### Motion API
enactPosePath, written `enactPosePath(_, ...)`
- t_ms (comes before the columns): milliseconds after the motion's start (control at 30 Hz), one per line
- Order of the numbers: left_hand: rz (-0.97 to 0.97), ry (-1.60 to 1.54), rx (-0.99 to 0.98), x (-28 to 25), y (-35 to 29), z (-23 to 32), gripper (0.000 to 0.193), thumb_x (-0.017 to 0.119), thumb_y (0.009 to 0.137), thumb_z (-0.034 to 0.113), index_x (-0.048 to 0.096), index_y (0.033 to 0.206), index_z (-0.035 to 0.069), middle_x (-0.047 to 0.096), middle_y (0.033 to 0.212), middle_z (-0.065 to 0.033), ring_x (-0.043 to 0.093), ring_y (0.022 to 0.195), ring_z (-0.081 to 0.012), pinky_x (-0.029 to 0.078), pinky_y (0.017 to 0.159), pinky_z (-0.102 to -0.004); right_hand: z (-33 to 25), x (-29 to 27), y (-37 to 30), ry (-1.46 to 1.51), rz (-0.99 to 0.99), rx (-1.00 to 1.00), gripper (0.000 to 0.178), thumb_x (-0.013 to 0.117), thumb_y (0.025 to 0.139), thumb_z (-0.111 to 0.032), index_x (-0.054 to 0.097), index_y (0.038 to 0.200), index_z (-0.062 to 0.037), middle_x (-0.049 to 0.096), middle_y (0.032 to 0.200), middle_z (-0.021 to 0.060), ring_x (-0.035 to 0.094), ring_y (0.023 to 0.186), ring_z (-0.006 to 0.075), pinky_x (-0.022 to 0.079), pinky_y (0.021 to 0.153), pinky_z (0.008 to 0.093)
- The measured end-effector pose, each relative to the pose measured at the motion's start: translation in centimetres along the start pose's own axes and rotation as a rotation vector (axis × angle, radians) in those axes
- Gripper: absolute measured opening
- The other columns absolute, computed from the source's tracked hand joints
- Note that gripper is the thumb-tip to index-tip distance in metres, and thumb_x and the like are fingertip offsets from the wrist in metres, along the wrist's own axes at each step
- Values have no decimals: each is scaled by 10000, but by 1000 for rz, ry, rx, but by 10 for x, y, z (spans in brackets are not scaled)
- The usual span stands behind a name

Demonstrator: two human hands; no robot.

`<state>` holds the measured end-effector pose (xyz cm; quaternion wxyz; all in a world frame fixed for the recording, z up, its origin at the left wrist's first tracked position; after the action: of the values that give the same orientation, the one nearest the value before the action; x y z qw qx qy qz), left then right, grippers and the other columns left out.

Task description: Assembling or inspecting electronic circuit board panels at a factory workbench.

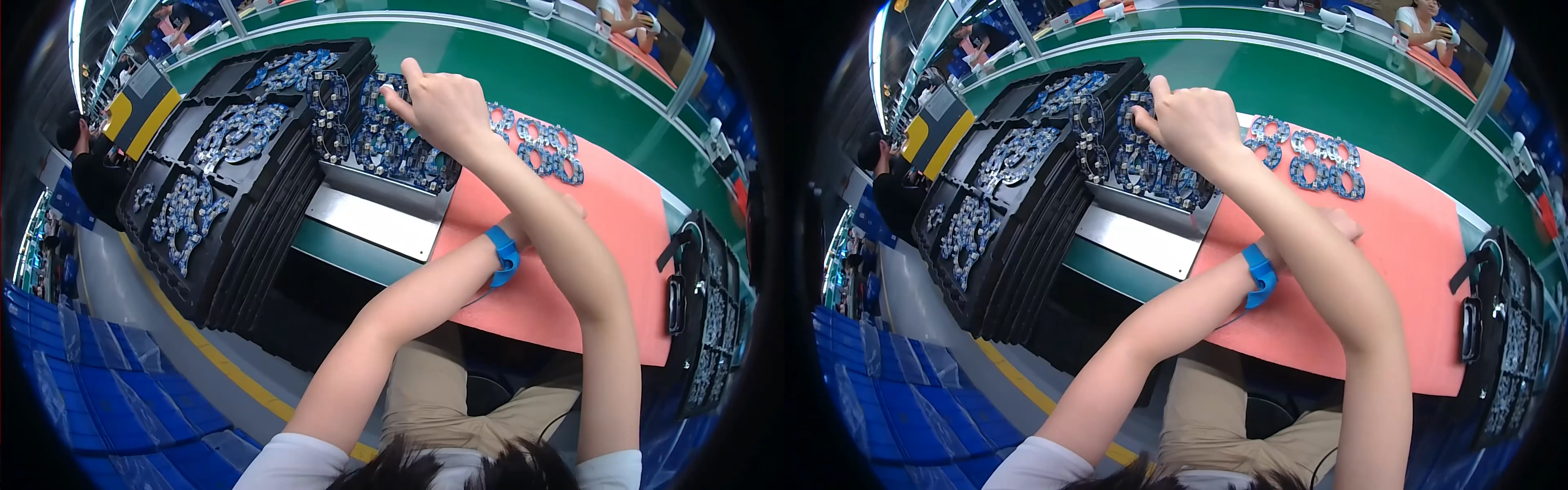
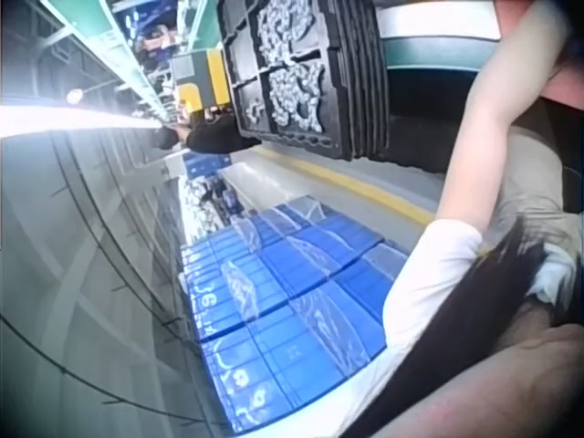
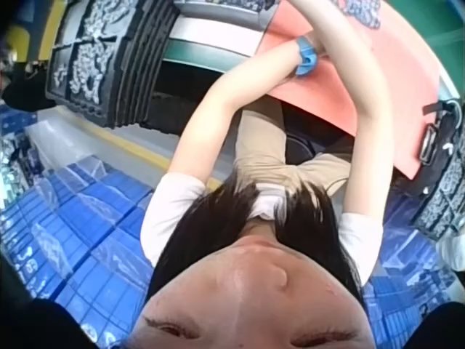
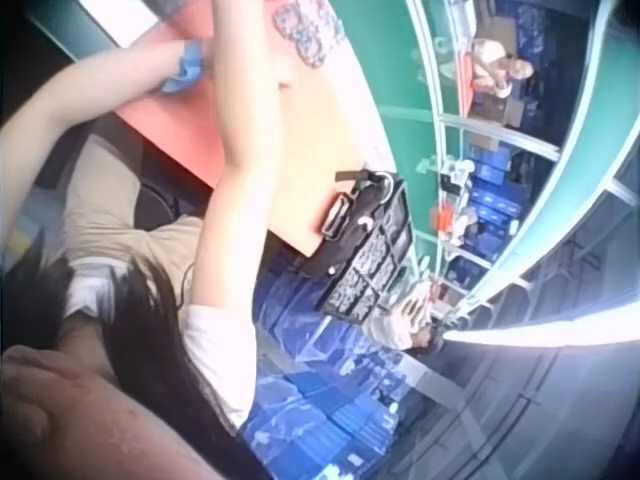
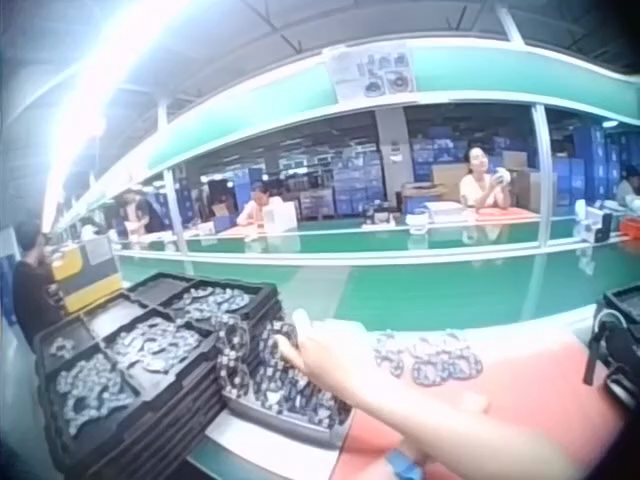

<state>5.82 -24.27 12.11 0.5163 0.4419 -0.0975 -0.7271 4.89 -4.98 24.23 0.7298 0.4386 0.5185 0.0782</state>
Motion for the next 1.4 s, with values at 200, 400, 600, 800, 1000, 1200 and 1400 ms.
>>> enactPosePath(200, -71, -3, -82, 10, 3, -13, 264, 558, 802, 254, 550, 690, 15, 557, 649, -195, 564, 640, -356, 418, 578, -453, 8, 11, -2, 48, -22, 23, 349, 455, 899, -384, 485, 812, -47, 564, 529, 100, 588, 510, 277, 445, 447, 378)
enactPosePath(400, -74, 82, -106, 8, 4, -12, 271, 551, 813, 251, 550, 682, 14, 564, 644, -190, 571, 630, -347, 420, 569, -452, -1, -1, 0, 56, 63, -22, 316, 451, 899, -347, 488, 806, -48, 563, 541, 114, 590, 538, 286, 454, 471, 391)
enactPosePath(600, -131, 150, -83, 8, 10, -3, 268, 550, 801, 250, 554, 671, 16, 576, 645, -185, 580, 626, -345, 431, 566, -449, 30, 45, -14, 154, -123, 158, 349, 409, 912, -361, 512, 868, -31, 606, 624, 159, 606, 601, 355, 480, 544, 459)
enactPosePath(800, -126, 261, -78, 9, 8, -4, 256, 546, 788, 240, 556, 652, 23, 572, 628, -180, 578, 612, -345, 432, 562, -452, 24, 31, -11, 145, -104, 154, 347, 436, 903, -363, 511, 826, -34, 590, 596, 145, 600, 579, 334, 472, 520, 444)
enactPosePath(1000, -104, 267, -102, 7, 8, -5, 223, 540, 759, 217, 553, 642, 28, 563, 617, -178, 569, 598, -346, 424, 552, -457, -5, -8, -3, 45, 135, -19, 296, 540, 848, -334, 509, 743, -59, 567, 556, 86, 587, 580, 253, 465, 500, 387)
enactPosePath(1200, -223, 277, -185, 14, 12, -11, 224, 542, 743, 209, 536, 622, 21, 542, 601, -187, 563, 596, -353, 412, 538, -460, -43, -41, -7, 57, 330, -180, 169, 602, 754, -208, 516, 677, -85, 564, 533, 41, 582, 574, 193, 431, 536, 311)
enactPosePath(1400, -135, 251, -136, 10, 6, -10, 226, 553, 750, 219, 553, 635, 24, 558, 618, -185, 572, 610, -351, 422, 544, -461, -8, -7, -2, -19, 182, -18, 271, 502, 867, -314, 548, 715, -94, 579, 517, 56, 608, 515, 227, 458, 441, 353)
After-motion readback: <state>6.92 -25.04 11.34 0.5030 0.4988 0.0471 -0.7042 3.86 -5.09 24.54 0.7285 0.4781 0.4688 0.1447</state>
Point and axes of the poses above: each hand's wrist, its own y-axis towards the middle knuckle, its own x-axis out of the palm, z = x × y, the point moved 10 cm from there along y, towards the middle knuckle
